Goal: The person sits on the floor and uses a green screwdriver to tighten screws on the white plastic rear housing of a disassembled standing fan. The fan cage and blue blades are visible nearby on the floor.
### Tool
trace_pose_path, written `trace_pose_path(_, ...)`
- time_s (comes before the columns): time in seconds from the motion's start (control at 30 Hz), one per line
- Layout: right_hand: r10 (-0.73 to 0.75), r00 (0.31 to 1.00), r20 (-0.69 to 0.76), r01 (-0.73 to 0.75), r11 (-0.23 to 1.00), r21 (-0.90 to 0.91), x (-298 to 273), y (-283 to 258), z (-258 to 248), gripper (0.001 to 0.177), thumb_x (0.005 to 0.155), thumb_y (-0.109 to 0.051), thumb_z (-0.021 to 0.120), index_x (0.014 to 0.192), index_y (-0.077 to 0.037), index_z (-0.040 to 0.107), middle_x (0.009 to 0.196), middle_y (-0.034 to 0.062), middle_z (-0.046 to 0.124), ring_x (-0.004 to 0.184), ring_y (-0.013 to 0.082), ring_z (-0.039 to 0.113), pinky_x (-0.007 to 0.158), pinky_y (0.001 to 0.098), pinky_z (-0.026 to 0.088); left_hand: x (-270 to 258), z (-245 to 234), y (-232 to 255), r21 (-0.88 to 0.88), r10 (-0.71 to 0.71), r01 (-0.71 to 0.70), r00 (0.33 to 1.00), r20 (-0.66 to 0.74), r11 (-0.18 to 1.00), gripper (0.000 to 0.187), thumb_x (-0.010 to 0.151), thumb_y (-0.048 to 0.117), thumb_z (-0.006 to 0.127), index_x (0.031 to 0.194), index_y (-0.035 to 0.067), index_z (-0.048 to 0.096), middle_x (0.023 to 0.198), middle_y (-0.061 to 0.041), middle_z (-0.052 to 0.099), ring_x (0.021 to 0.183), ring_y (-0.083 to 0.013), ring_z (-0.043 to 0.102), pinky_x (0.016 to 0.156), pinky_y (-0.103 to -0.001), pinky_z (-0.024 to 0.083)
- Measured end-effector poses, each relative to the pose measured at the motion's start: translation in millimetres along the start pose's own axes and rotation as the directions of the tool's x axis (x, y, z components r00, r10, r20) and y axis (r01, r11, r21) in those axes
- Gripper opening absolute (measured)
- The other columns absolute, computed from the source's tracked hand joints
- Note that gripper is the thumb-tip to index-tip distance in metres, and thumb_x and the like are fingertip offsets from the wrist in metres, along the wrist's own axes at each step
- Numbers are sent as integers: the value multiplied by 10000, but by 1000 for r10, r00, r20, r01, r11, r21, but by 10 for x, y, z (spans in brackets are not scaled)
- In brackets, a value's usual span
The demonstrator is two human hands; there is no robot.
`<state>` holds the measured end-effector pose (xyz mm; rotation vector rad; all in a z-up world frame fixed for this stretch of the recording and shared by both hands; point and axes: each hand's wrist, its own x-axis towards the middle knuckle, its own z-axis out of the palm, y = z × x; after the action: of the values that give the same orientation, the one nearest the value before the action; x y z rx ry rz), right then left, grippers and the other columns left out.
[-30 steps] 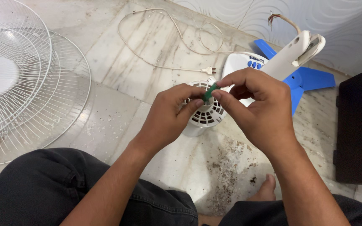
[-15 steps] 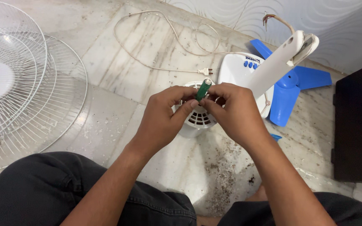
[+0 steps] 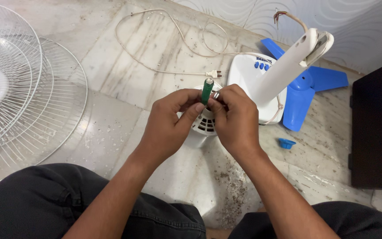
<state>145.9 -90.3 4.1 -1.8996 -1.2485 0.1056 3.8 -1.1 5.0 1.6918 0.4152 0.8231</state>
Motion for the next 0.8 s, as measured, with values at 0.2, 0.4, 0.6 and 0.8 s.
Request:
trace_pose_path(0.2,-56,995,-87,61,996,61,-41,5,83,57,887,-9,751,896,22,704,879,100,665,693,196,669,612,313,530,32,-22,49,153,-23,24,1000,-13,988,181,988,89,622,1111,-12,708,967,-90,763,884,-140,740,786,-294,581)
trace_pose_path(0.4,-64,996,-69,68,996,62,21,-41,59,155,854,-94,843,831,11,732,805,84,673,639,164,673,574,295,537,18,-47,23,59,-17,21,997,-76,998,186,1030,70,548,1156,-14,655,976,-87,754,911,-146,721,828,-296,571)
trace_pose_path(0.6,-40,995,-88,41,999,9,25,-64,24,234,848,-128,863,765,24,705,739,89,654,582,177,644,526,310,499,12,-32,-93,40,33,-30,997,-74,999,173,1064,85,522,1173,-8,619,1014,-74,742,957,-125,704,870,-286,564)
trace_pose_path(0.8,-114,987,-110,102,989,-102,75,-42,1,278,858,-183,850,739,15,695,716,114,644,573,235,622,519,361,466,57,-50,-238,-25,-36,33,993,-115,999,171,1074,96,505,1172,8,613,1012,-55,718,957,-108,668,885,-278,548)
